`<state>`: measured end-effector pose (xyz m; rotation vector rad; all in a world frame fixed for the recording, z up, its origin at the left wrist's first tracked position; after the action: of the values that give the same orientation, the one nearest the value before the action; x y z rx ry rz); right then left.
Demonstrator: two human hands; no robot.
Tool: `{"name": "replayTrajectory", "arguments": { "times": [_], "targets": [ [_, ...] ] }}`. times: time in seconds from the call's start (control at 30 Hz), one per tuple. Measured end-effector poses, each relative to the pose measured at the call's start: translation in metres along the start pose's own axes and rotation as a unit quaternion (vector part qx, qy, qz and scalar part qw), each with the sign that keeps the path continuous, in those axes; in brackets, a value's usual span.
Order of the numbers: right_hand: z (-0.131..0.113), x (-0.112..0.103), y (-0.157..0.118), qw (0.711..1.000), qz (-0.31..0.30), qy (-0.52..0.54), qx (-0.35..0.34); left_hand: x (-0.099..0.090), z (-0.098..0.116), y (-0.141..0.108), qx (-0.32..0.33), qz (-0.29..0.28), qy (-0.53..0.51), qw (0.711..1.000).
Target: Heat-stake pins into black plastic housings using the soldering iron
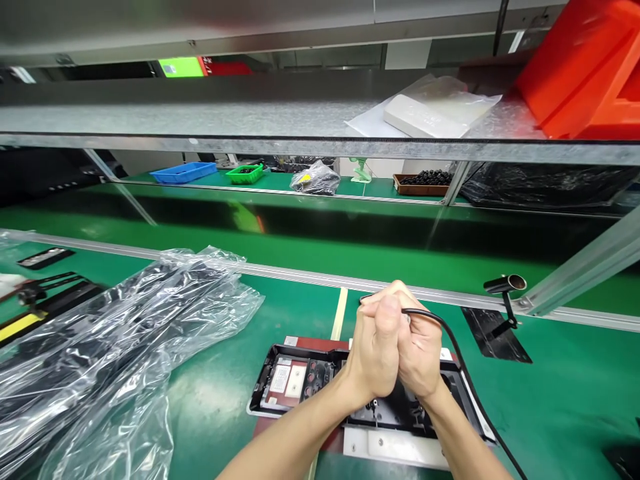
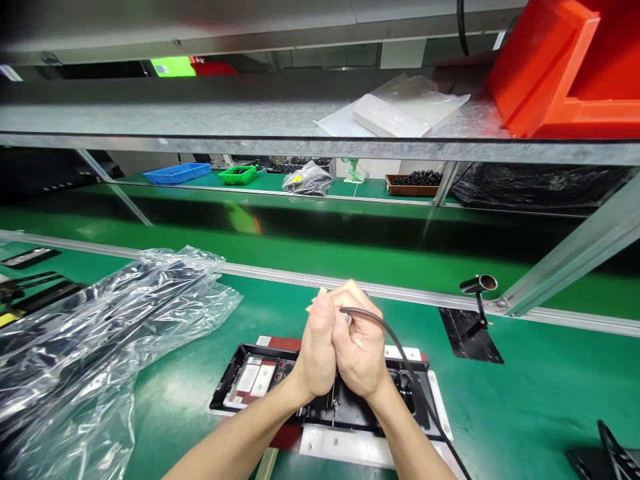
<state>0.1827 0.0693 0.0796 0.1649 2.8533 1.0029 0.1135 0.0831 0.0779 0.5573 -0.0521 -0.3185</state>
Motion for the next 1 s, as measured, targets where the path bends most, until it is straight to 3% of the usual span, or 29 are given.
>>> {"name": "replayTrajectory", "arguments": {
  "times": [0.33,0.73,1.0],
  "targets": [
    [-0.003,0.002,0.004,1.0,-0.002,0.018,-0.005,0.001,0.008,0.005,0.022,-0.004,-0.004,1.0],
    [-0.006,0.005,0.005,1.0,0.004,0.016,0.003,-0.002,-0.002,0.001,0.028,0.024,-0.061,0.997],
    [0.0,0.003,0.003,0.999,0.018,0.013,0.023,-0.008,-0.01,0.0,0.029,0.045,-0.047,0.997]
  ]
}}
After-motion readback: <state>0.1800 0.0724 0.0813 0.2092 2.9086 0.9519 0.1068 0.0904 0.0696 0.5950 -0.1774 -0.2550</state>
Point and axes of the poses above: each hand's wrist, its own y-axis towards the middle knuckle, its own x-axis out of the palm, z = x × y, the point moved 9 cm from there along y, towards the middle knuckle, and after that the axes turned 4 degrees about x, right-handed, at the moved point
